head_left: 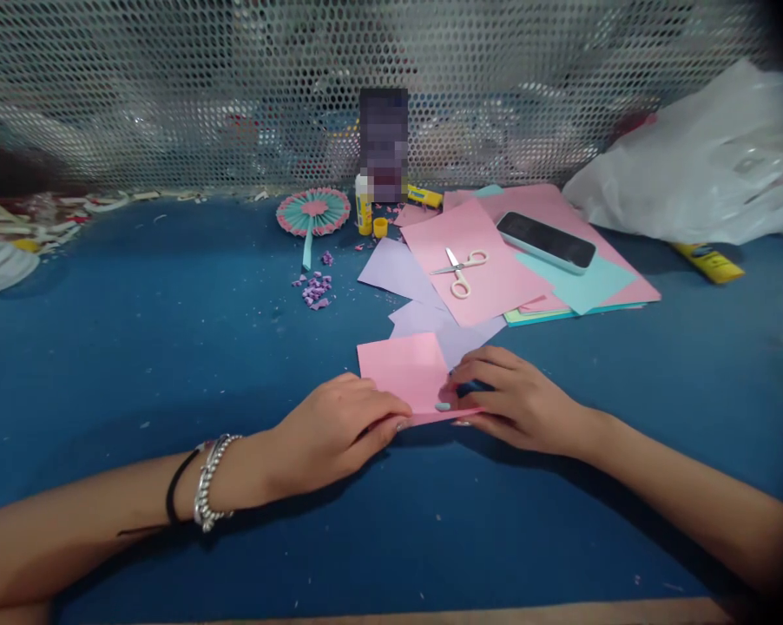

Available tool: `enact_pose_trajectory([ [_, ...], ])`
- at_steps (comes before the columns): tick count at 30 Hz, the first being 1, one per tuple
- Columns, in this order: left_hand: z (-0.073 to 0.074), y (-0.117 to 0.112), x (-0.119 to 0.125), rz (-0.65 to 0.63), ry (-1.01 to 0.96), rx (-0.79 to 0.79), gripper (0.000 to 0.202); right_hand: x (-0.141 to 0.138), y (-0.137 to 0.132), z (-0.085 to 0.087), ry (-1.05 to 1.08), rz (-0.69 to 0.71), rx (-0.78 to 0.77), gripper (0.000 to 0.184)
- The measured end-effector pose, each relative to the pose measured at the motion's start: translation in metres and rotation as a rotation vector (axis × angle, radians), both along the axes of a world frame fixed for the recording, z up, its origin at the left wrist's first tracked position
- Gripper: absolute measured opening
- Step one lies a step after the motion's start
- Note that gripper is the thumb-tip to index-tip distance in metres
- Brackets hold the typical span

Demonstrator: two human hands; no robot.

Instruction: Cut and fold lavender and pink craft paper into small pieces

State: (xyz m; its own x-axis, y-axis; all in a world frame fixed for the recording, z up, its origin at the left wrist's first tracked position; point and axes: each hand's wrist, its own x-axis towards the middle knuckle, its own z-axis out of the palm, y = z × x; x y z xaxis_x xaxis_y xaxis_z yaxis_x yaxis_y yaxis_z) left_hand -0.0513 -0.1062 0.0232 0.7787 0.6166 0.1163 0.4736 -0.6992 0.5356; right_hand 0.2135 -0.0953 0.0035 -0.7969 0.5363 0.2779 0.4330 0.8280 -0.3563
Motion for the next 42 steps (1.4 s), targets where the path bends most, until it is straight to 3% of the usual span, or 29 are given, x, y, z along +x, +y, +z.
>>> enact_pose_trajectory([
  [3,0.001,0.01,-0.001,0.016,-0.007,-0.091,0.025,-0.004,0.002,0.0,0.087,-0.054,-0.145,0.015],
  [7,0.001,0.019,-0.002,-0.022,0.007,-0.144,0.033,-0.006,0.002,-0.002,0.155,-0.1,-0.164,0.018],
  [12,-0.005,0.018,-0.004,-0.172,0.145,0.07,0.041,-0.001,0.002,-0.001,-0.007,0.017,-0.028,0.021],
  [15,-0.008,0.013,-0.006,-0.194,0.171,0.142,0.039,-0.004,0.001,-0.002,0.03,-0.053,-0.038,0.018],
  [21,-0.009,0.007,-0.007,-0.103,0.111,0.143,0.025,-0.016,-0.005,-0.004,0.167,-0.325,-0.27,0.024],
  [25,-0.008,0.014,-0.007,-0.067,0.047,0.016,0.027,-0.017,-0.005,-0.002,0.16,-0.437,-0.338,0.026],
  [27,-0.01,0.017,-0.008,0.035,-0.012,-0.085,0.028,-0.018,-0.003,-0.003,0.148,-0.5,-0.339,0.028],
  [29,-0.012,0.018,-0.009,0.228,-0.094,-0.138,0.03,-0.02,0.0,-0.006,0.122,-0.553,-0.359,0.026],
  [31,-0.014,0.018,-0.008,0.362,-0.157,-0.06,0.044,-0.023,0.002,-0.01,0.103,-0.588,-0.37,0.015],
  [33,-0.014,0.015,-0.006,0.298,-0.128,0.123,0.053,-0.025,0.003,-0.014,0.1,-0.607,-0.369,0.024],
  [36,-0.013,0.011,-0.003,0.011,0.099,0.289,0.048,-0.027,0.004,-0.017,0.081,-0.613,-0.36,0.041],
  [38,-0.014,0.01,0.0,-0.094,0.203,0.269,0.056,-0.028,0.004,-0.018,0.056,-0.62,-0.347,0.04],
  [42,-0.018,0.013,0.001,-0.136,0.254,0.183,0.077,-0.028,0.003,-0.017,0.026,-0.619,-0.308,0.037],
])
